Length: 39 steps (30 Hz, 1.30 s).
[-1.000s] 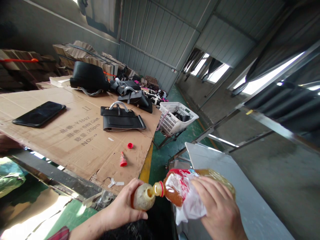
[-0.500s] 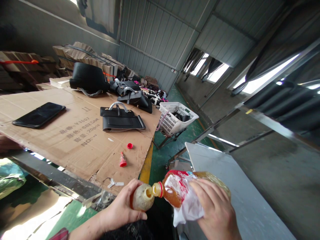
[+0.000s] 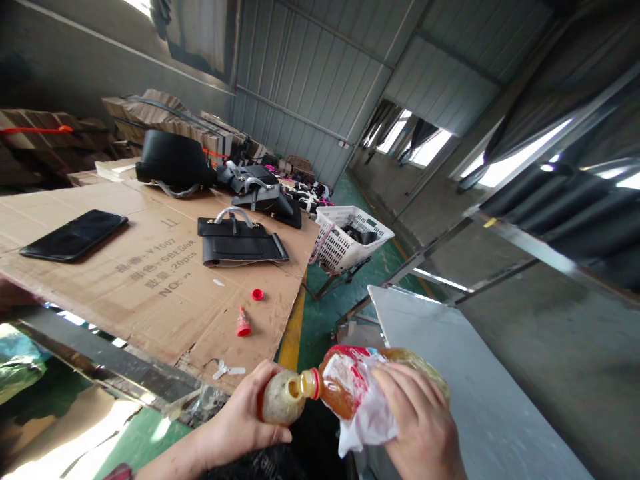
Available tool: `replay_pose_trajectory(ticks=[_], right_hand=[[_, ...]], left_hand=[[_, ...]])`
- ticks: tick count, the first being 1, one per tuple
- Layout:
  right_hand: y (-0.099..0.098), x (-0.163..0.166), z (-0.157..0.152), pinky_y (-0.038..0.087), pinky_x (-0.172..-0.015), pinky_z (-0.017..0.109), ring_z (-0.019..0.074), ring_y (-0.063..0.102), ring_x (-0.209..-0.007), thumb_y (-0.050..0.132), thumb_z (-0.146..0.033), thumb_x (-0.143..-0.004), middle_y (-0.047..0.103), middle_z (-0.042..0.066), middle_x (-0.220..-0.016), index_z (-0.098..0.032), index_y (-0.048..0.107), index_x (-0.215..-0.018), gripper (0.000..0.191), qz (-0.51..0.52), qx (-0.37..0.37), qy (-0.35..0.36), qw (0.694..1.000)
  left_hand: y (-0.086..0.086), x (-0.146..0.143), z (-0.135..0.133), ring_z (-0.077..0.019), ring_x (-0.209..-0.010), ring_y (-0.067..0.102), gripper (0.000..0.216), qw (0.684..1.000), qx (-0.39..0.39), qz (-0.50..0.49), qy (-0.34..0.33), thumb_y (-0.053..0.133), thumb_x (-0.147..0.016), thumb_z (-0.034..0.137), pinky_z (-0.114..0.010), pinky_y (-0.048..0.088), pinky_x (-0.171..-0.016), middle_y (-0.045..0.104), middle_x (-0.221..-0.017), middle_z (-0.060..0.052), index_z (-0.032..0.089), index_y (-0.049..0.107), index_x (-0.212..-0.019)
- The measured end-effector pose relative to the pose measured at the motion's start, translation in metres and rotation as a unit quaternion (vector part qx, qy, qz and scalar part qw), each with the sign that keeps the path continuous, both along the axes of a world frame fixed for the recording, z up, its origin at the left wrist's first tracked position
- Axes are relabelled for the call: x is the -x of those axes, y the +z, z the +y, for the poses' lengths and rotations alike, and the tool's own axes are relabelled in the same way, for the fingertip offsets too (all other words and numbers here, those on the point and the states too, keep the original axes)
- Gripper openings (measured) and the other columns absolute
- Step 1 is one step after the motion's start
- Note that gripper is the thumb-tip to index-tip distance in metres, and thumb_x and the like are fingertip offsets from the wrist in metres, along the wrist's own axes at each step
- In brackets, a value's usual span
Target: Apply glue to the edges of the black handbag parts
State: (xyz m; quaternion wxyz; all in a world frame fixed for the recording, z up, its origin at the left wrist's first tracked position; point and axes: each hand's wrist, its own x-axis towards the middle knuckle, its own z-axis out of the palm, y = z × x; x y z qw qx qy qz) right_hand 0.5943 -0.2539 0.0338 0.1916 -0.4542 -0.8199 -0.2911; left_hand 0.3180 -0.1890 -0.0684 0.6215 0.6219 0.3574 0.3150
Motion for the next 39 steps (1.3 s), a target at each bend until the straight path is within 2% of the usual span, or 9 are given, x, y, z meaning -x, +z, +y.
replay_pose_trajectory(ticks=[8,21,30,35,39], right_hand=[[0.005,0.004,0.0,0.043,-0.09,0.042,0.0263,0.061,-0.098,0.05,-0.001,-0.086,0.068,0.015,-0.103,-0.008,0.063,-0.11,0.028,-0.016,-0.012,0.007,1.0],[0.01,0.006,0.001,0.043,-0.089,0.041,0.0263,0.061,-0.096,0.047,0.003,-0.087,0.069,0.016,-0.1,-0.007,0.063,-0.109,0.029,-0.019,-0.033,0.009,0.999],[-0.004,0.005,0.003,0.045,-0.09,0.041,0.0263,0.062,-0.097,0.05,-0.013,-0.093,0.068,0.014,-0.102,-0.012,0.06,-0.115,0.025,0.02,-0.028,-0.014,0.999],[-0.021,0.01,0.002,0.046,-0.091,0.04,0.0261,0.063,-0.097,0.049,-0.023,-0.097,0.067,0.014,-0.104,-0.012,0.058,-0.117,0.025,0.062,-0.021,-0.032,0.997],[-0.036,0.013,0.002,0.048,-0.088,0.039,0.0257,0.064,-0.097,0.048,-0.024,-0.097,0.067,0.013,-0.104,-0.013,0.057,-0.119,0.026,0.086,-0.029,-0.049,0.995]], left_hand=[[-0.003,-0.002,-0.001,-0.027,-0.101,0.054,0.064,1.0,0.0,-0.014,-0.004,0.09,-0.047,0.021,-0.037,0.042,-0.09,0.058,-0.105,-0.007,0.014,0.059,-0.103],[0.001,0.0,0.001,-0.0277,-0.103,0.053,0.065,1.0,-0.003,-0.01,-0.003,0.09,-0.047,0.022,-0.038,0.042,-0.091,0.058,-0.106,-0.007,0.014,0.059,-0.104],[0.0,0.0,0.001,-0.0265,-0.102,0.054,0.067,1.0,0.001,-0.01,0.003,0.091,-0.046,0.02,-0.037,0.042,-0.092,0.058,-0.105,-0.006,0.015,0.059,-0.105],[0.007,0.004,0.003,-0.0262,-0.101,0.054,0.065,1.0,0.0,0.007,0.007,0.09,-0.047,0.016,-0.036,0.042,-0.09,0.058,-0.105,-0.006,0.014,0.059,-0.104],[0.007,0.005,0.004,-0.026,-0.102,0.054,0.068,1.0,-0.001,0.004,0.014,0.09,-0.047,0.014,-0.036,0.042,-0.092,0.058,-0.107,-0.006,0.015,0.058,-0.107]])
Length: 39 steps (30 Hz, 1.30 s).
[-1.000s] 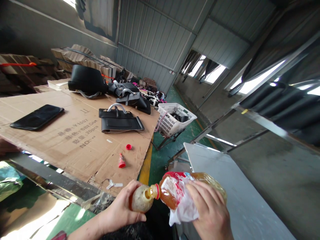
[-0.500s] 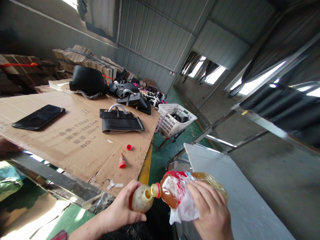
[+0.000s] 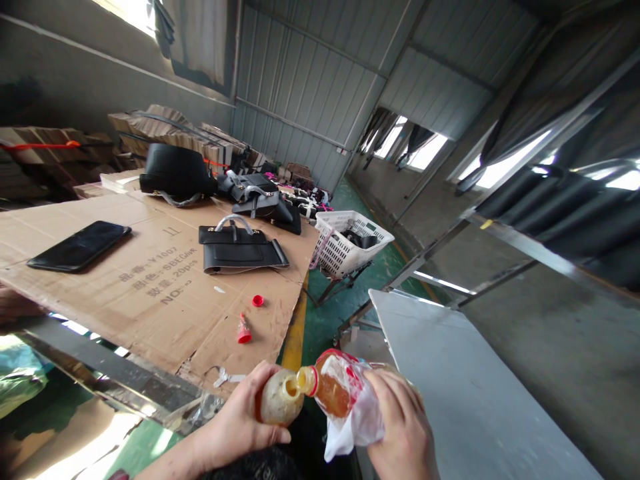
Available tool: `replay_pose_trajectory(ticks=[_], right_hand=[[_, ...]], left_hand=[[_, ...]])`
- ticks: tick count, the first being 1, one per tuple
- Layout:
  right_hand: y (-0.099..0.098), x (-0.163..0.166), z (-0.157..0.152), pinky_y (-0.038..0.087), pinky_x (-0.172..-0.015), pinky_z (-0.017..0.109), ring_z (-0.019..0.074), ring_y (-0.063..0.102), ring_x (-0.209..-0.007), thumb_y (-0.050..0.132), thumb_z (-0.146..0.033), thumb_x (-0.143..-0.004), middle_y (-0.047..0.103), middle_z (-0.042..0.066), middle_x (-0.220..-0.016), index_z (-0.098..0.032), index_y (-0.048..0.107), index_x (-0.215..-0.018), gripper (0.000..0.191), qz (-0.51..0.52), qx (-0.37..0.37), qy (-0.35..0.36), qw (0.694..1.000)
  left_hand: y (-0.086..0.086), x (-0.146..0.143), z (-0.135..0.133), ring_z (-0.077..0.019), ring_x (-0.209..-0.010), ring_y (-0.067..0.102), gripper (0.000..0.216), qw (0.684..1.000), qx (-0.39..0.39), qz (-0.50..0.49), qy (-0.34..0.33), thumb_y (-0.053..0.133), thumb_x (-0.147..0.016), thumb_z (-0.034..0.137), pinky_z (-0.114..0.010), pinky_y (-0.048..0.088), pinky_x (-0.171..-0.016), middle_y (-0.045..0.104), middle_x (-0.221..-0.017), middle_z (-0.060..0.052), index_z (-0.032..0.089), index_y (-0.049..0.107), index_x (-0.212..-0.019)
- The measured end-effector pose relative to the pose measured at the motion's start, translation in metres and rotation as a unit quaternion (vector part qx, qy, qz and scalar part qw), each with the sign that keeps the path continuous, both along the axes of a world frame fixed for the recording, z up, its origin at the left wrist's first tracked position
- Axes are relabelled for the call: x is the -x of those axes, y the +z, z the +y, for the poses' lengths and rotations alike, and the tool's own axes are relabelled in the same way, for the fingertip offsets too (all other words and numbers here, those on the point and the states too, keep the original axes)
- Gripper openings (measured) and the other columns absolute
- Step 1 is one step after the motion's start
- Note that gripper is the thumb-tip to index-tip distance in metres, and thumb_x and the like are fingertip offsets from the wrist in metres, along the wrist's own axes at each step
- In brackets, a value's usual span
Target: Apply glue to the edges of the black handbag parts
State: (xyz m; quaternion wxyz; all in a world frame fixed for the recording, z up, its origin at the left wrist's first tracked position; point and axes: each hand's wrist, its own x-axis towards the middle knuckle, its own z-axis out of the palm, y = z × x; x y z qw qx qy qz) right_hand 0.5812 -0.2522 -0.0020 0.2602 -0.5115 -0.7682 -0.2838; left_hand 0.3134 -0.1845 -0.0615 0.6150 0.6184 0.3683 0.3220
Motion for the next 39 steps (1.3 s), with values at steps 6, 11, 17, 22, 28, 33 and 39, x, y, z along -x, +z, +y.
replay_pose_trajectory(ticks=[6,11,17,22,28,33,39], right_hand=[[-0.01,0.002,-0.001,0.053,-0.081,0.038,0.0257,0.067,-0.093,0.048,-0.023,-0.097,0.068,0.014,-0.101,-0.013,0.057,-0.116,0.024,0.014,-0.01,-0.014,1.0],[-0.018,0.004,-0.004,0.056,-0.076,0.038,0.0261,0.068,-0.089,0.047,-0.031,-0.099,0.069,0.014,-0.098,-0.014,0.055,-0.117,0.026,0.023,-0.008,-0.025,0.999],[-0.024,0.0,-0.009,0.053,-0.079,0.04,0.0277,0.067,-0.09,0.047,-0.036,-0.101,0.069,0.015,-0.099,-0.013,0.056,-0.117,0.029,0.023,-0.03,-0.04,0.998],[-0.022,0.0,-0.011,0.053,-0.079,0.039,0.0274,0.067,-0.091,0.049,-0.035,-0.1,0.068,0.015,-0.101,-0.013,0.055,-0.12,0.031,0.035,-0.026,-0.029,0.999],[-0.024,0.004,-0.008,0.052,-0.078,0.039,0.0274,0.066,-0.089,0.046,-0.03,-0.1,0.068,0.015,-0.097,-0.014,0.056,-0.117,0.025,0.018,-0.04,-0.045,0.998],[-0.023,0.002,-0.011,0.051,-0.08,0.039,0.028,0.066,-0.091,0.049,-0.034,-0.1,0.067,0.016,-0.1,-0.011,0.055,-0.118,0.03,0.024,-0.039,-0.034,0.998],[-0.021,0.006,-0.007,0.052,-0.078,0.038,0.0267,0.066,-0.088,0.045,-0.028,-0.1,0.068,0.015,-0.097,-0.012,0.056,-0.116,0.025,0.012,-0.055,-0.048,0.997]], left_hand=[[-0.005,-0.002,0.002,-0.027,-0.105,0.053,0.07,1.0,0.003,-0.008,0.0,0.09,-0.047,0.016,-0.038,0.042,-0.096,0.057,-0.109,-0.007,0.016,0.057,-0.108],[-0.003,-0.002,0.0,-0.0273,-0.105,0.053,0.067,1.0,0.0,-0.005,0.0,0.089,-0.047,0.017,-0.038,0.042,-0.096,0.056,-0.108,-0.006,0.016,0.057,-0.107],[0.009,0.004,0.001,-0.0257,-0.103,0.053,0.061,1.0,-0.011,0.022,-0.011,0.087,-0.05,0.013,-0.036,0.042,-0.094,0.056,-0.106,-0.005,0.017,0.057,-0.103],[0.009,0.003,0.005,-0.0248,-0.1,0.054,0.062,0.999,-0.034,0.035,-0.009,0.088,-0.049,0.013,-0.035,0.042,-0.091,0.056,-0.104,-0.004,0.017,0.057,-0.103],[0.018,0.005,0.006,-0.0242,-0.1,0.053,0.059,0.997,-0.041,0.064,-0.025,0.087,-0.051,0.013,-0.035,0.042,-0.09,0.055,-0.104,-0.004,0.017,0.057,-0.102],[0.016,0.006,0.007,-0.0244,-0.1,0.054,0.061,0.996,-0.047,0.066,-0.023,0.088,-0.05,0.015,-0.035,0.043,-0.09,0.056,-0.105,-0.004,0.018,0.056,-0.102],[0.017,0.006,0.01,-0.0247,-0.1,0.054,0.06,0.996,-0.055,0.072,-0.023,0.088,-0.051,0.016,-0.035,0.043,-0.09,0.055,-0.106,-0.005,0.017,0.057,-0.102]])
